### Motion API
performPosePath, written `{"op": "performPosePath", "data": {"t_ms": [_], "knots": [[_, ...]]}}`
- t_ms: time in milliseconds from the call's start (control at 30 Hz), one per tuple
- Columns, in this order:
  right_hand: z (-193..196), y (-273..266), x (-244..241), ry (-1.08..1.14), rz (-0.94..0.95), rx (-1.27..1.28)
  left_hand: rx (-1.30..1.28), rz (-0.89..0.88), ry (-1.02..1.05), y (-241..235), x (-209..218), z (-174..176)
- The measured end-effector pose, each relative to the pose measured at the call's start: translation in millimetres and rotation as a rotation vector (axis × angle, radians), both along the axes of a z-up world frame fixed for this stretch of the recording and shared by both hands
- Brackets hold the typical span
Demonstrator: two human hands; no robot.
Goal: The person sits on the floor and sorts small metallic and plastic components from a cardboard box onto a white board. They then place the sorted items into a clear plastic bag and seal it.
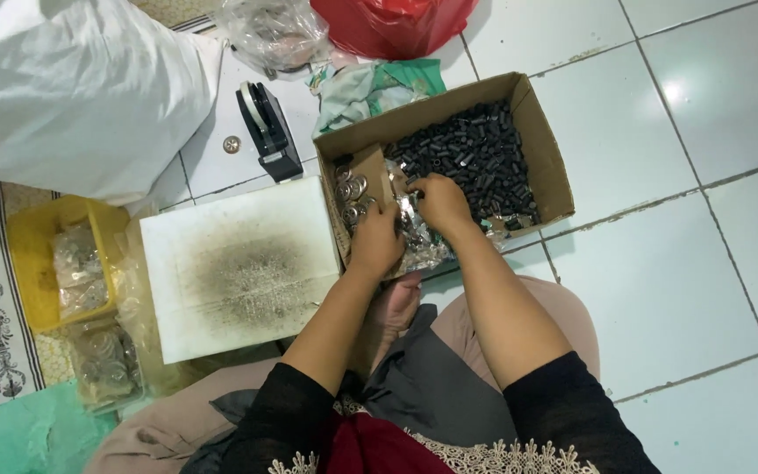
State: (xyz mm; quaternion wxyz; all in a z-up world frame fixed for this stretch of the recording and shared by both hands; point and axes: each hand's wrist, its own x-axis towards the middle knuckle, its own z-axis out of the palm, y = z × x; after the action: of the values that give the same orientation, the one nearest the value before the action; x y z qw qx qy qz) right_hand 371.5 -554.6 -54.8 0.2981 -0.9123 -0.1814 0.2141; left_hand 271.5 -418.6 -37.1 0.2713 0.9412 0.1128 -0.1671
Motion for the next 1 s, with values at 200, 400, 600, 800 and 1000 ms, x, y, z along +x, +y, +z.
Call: {"op": "performPosePath", "data": {"t_ms": [200,400,600,800,1000], "knots": [[-7,11,-4,-0.086,0.101,0.057,-0.069,0.118,-0.049,4,-5,8],[-20,23,-11,-0.199,0.353,-0.099,-0.092,0.133,-0.119,5,-12,-17],[-10,35,-18,-0.273,0.445,-0.281,-0.126,0.115,-0.244,8,-18,-29],[-46,37,-11,-0.329,0.434,-0.365,-0.164,0.134,-0.242,10,-22,-37],[-85,23,3,-0.251,0.281,-0.335,-0.175,0.153,-0.217,8,-22,-25]]}}
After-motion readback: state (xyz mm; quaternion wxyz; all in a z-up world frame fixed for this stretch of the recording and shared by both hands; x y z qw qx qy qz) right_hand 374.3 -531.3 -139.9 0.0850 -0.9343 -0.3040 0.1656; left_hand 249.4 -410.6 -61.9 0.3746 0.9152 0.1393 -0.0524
